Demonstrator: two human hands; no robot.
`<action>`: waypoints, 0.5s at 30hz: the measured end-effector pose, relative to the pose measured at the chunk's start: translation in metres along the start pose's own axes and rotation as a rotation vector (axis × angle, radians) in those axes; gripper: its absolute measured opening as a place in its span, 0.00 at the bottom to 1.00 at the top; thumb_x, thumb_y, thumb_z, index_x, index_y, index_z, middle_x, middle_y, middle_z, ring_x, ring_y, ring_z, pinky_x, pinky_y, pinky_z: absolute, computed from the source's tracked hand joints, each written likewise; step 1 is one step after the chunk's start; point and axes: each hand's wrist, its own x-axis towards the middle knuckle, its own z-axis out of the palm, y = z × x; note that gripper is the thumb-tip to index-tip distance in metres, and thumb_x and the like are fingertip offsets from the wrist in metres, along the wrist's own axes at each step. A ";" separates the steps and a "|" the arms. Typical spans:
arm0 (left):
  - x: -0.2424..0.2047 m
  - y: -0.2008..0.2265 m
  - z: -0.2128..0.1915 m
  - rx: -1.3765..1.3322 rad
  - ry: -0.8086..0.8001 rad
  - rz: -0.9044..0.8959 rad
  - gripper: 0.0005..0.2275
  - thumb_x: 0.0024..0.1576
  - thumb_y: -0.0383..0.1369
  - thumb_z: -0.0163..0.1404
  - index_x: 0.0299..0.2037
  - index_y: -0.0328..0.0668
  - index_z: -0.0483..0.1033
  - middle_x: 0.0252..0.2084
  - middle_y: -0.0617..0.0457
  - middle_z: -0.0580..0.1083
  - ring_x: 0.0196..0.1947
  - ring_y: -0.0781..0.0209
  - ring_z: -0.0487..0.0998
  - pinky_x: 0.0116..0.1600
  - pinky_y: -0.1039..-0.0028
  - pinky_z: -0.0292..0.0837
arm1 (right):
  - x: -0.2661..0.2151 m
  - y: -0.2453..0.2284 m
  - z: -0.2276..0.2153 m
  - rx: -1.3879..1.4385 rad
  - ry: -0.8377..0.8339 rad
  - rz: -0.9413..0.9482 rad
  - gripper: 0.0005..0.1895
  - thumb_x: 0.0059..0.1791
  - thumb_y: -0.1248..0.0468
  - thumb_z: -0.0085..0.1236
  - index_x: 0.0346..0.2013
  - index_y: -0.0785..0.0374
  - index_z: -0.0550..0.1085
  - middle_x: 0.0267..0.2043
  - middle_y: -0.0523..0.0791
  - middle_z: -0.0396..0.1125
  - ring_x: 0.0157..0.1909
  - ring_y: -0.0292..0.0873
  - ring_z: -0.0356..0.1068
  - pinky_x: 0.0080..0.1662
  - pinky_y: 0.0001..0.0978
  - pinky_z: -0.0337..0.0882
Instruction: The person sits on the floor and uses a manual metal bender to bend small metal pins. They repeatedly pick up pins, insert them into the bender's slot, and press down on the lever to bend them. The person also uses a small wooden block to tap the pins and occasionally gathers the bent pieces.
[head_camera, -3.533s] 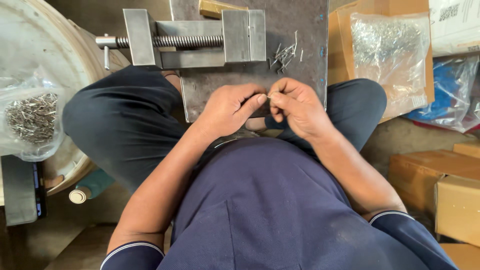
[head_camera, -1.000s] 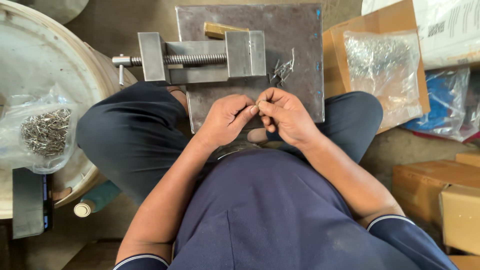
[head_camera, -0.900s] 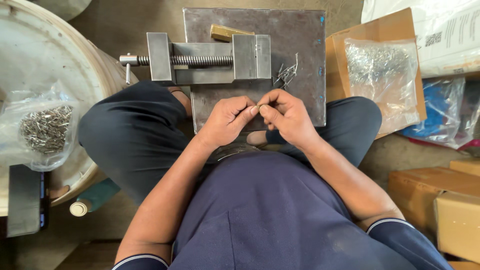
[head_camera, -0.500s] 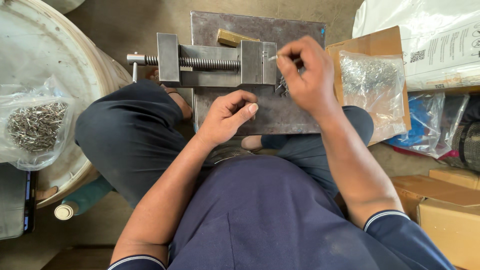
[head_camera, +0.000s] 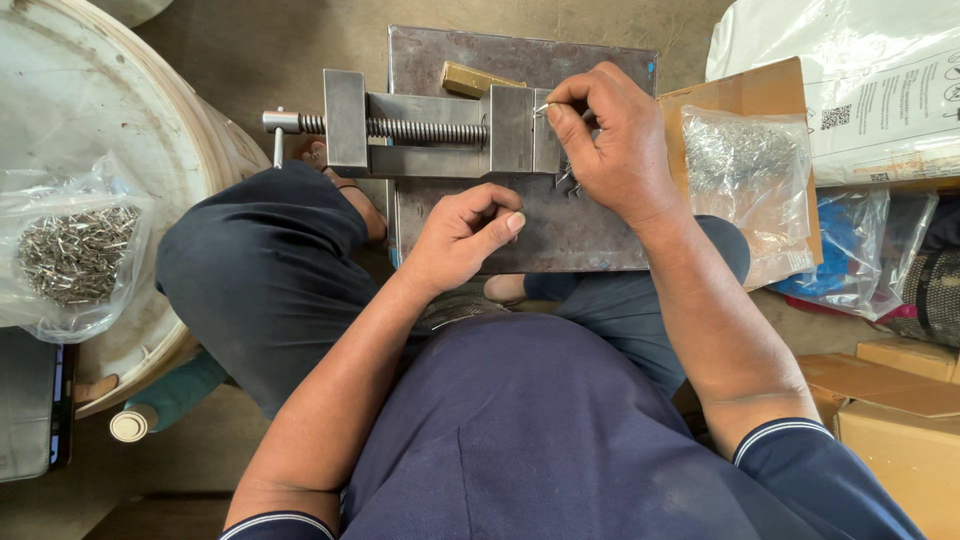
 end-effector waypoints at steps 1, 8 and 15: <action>0.001 0.001 0.000 -0.001 0.000 -0.004 0.09 0.66 0.34 0.53 0.47 0.34 0.75 0.32 0.62 0.68 0.33 0.74 0.68 0.40 0.80 0.68 | 0.000 -0.001 -0.001 0.006 -0.004 0.001 0.03 0.58 0.70 0.60 0.44 0.66 0.75 0.39 0.46 0.67 0.37 0.39 0.68 0.39 0.31 0.69; 0.000 0.000 0.000 -0.033 -0.001 0.008 0.09 0.66 0.33 0.53 0.47 0.33 0.74 0.33 0.61 0.69 0.35 0.73 0.70 0.43 0.79 0.69 | 0.001 -0.005 -0.001 -0.024 -0.007 -0.017 0.03 0.57 0.69 0.61 0.44 0.66 0.76 0.39 0.46 0.68 0.37 0.39 0.70 0.39 0.32 0.69; 0.001 -0.001 -0.001 0.002 0.040 -0.039 0.08 0.64 0.30 0.53 0.48 0.32 0.74 0.33 0.60 0.72 0.33 0.74 0.70 0.39 0.80 0.68 | -0.020 0.034 -0.016 -0.011 0.079 0.075 0.06 0.57 0.70 0.59 0.49 0.66 0.78 0.39 0.45 0.67 0.37 0.37 0.68 0.39 0.29 0.67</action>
